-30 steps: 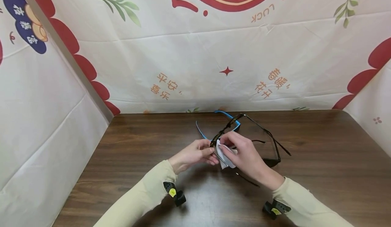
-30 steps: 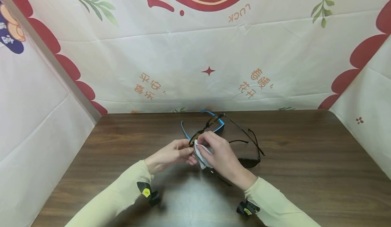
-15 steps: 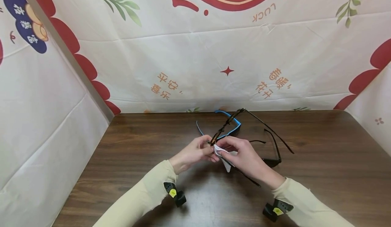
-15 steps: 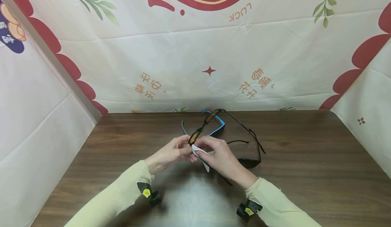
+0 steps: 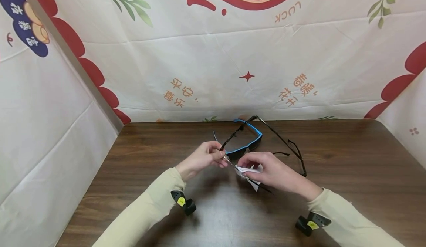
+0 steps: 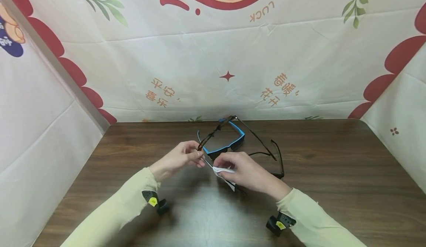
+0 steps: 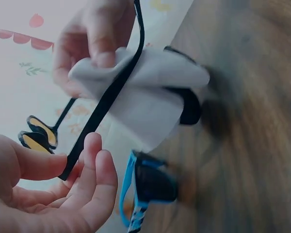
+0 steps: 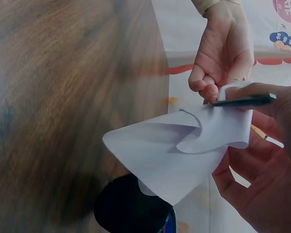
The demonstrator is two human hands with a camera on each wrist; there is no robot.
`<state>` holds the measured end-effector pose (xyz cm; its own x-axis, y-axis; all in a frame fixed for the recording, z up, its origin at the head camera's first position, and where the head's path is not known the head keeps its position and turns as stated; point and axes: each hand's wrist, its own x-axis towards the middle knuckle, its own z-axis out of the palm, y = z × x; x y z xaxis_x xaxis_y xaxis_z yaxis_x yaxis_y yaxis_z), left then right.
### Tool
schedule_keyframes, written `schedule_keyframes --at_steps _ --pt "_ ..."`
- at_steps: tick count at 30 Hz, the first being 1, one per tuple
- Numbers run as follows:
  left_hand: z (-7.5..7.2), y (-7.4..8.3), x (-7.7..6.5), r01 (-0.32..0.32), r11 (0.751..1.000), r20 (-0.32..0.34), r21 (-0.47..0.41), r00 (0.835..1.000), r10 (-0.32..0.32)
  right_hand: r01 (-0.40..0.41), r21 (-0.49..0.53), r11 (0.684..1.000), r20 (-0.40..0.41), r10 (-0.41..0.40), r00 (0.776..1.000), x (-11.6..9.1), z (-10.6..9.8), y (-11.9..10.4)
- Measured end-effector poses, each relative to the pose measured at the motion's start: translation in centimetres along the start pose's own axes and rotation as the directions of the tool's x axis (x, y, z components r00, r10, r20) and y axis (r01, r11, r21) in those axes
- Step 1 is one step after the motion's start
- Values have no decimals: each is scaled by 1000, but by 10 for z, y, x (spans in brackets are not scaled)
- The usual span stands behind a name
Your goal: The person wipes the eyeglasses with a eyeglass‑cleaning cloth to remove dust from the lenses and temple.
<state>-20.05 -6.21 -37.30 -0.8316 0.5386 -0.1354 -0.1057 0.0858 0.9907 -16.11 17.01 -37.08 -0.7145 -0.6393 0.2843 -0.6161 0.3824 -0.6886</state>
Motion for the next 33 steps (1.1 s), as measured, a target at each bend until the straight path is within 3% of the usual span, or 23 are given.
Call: schedule_keyframes --at_steps 5,15,21,27,33 --pt "-14 6 1 5 1000 -41 29 999 -4 17 -40 999 89 -13 996 0 -8 -2" --pt "-36 9 0 32 999 -107 29 994 -28 134 -29 991 217 -125 968 2 -27 -10" --pt "-42 7 1 38 999 -133 25 990 -35 59 109 992 289 -89 953 9 -43 -25" --pt "-42 7 3 28 999 -133 16 991 -26 -30 238 971 362 -60 930 19 -46 -37" --pt "-41 7 3 30 999 -143 24 989 -27 -48 262 964 410 -67 909 25 -40 -37"
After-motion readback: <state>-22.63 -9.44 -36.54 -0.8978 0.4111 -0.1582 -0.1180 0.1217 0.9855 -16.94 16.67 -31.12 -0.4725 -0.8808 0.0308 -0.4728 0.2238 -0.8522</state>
